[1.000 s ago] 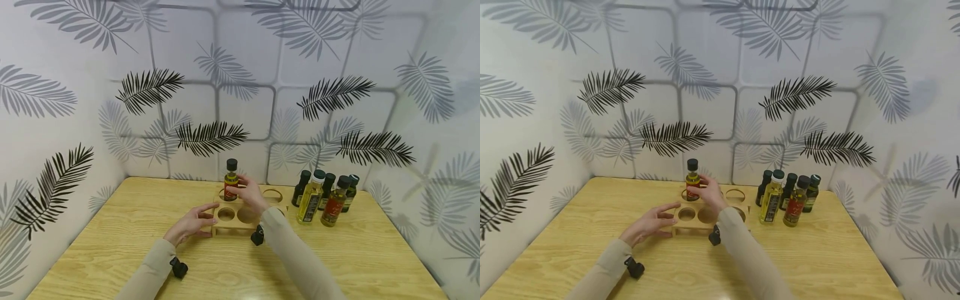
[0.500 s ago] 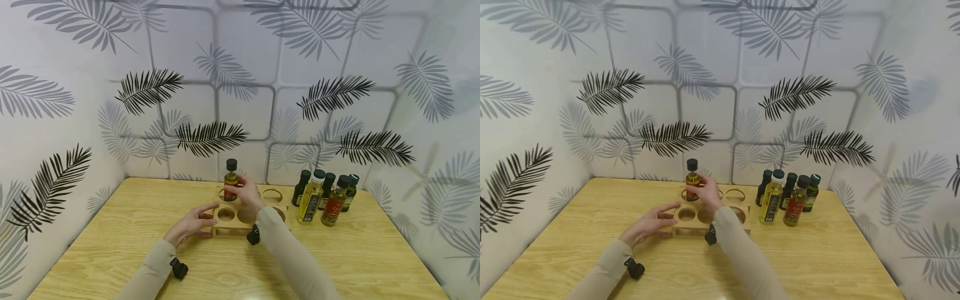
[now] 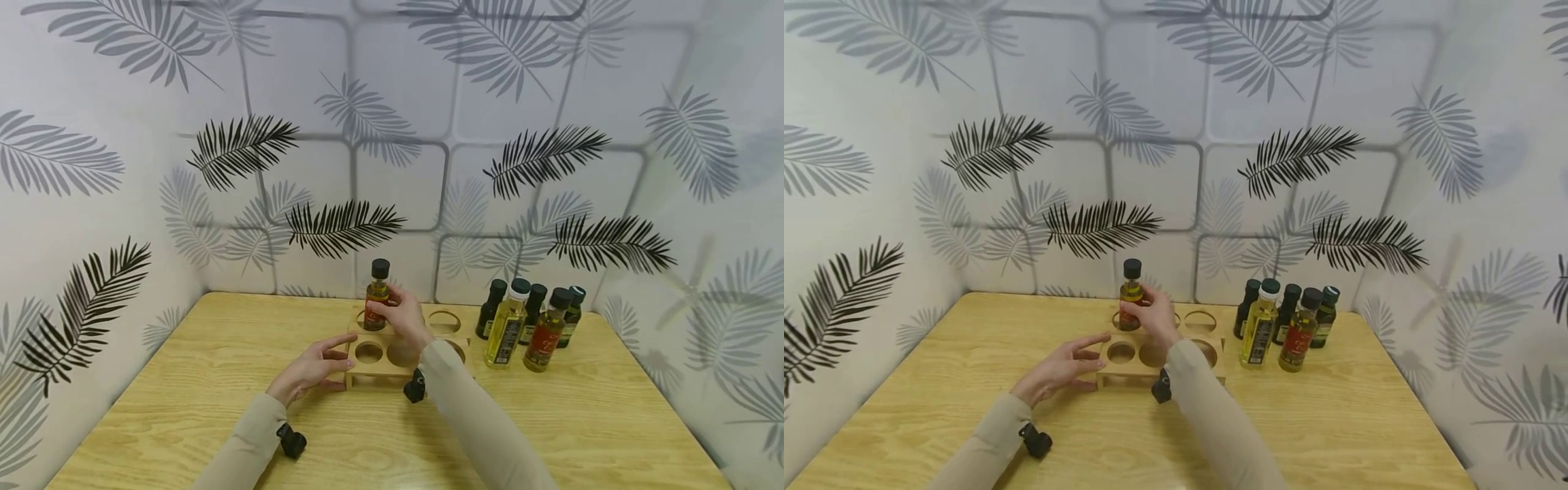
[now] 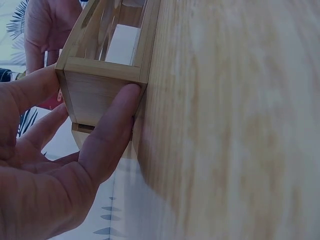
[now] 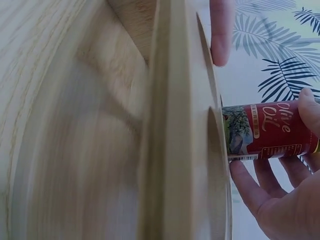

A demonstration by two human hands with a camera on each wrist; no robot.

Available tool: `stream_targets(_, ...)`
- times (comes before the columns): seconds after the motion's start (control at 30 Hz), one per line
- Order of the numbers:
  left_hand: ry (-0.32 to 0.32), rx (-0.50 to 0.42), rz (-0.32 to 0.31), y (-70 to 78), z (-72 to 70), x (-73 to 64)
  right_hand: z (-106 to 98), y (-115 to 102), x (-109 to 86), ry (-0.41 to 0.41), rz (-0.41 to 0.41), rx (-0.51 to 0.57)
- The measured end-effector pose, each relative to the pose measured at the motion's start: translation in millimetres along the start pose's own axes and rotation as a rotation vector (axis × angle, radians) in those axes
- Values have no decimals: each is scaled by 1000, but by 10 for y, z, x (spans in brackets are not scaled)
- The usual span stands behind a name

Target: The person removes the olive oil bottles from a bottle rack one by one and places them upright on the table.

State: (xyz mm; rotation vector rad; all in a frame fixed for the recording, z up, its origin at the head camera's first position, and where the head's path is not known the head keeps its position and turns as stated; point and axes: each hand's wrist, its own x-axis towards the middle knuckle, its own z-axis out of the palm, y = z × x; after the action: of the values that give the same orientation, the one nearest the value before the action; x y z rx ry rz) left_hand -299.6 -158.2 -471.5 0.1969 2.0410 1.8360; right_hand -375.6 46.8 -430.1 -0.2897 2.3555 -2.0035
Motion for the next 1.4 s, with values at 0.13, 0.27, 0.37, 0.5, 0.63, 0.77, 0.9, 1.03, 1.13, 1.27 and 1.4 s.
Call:
stream_targets(0.13,-4,-4,6,4,-4,5,-6,-39,-12,5,8,31)
stream_targets(0.27,-5,-1,6,4,-8,4,-10,-90,-34,9,-27,58)
stream_targets(0.37,-4,1,7,3,-10,4,-17,-139,-54,17,-55,99)
stream_targets(0.5,0,5,6,0,-12,1,-49,-186,-75,45,-75,139)
stream_targets(0.63,0,9,10,1,-12,2,-108,-216,-89,71,-114,172)
stream_targets(0.77,-1,7,14,3,-9,3,-183,-262,-120,84,-145,185)
stream_targets(0.9,-1,4,11,-3,-6,8,-274,-318,-194,96,-145,160)
stream_targets(1.03,7,-2,6,-9,-4,14,-380,-360,-287,82,-117,140)
stream_targets(1.13,8,-5,4,-10,-5,14,-451,-369,-355,68,-108,140)
stream_targets(1.27,7,-6,7,-7,-9,1,-526,-356,-425,68,-109,141)
stream_targets(1.4,5,-3,12,-3,-12,-7,-614,-323,-500,81,-84,120)
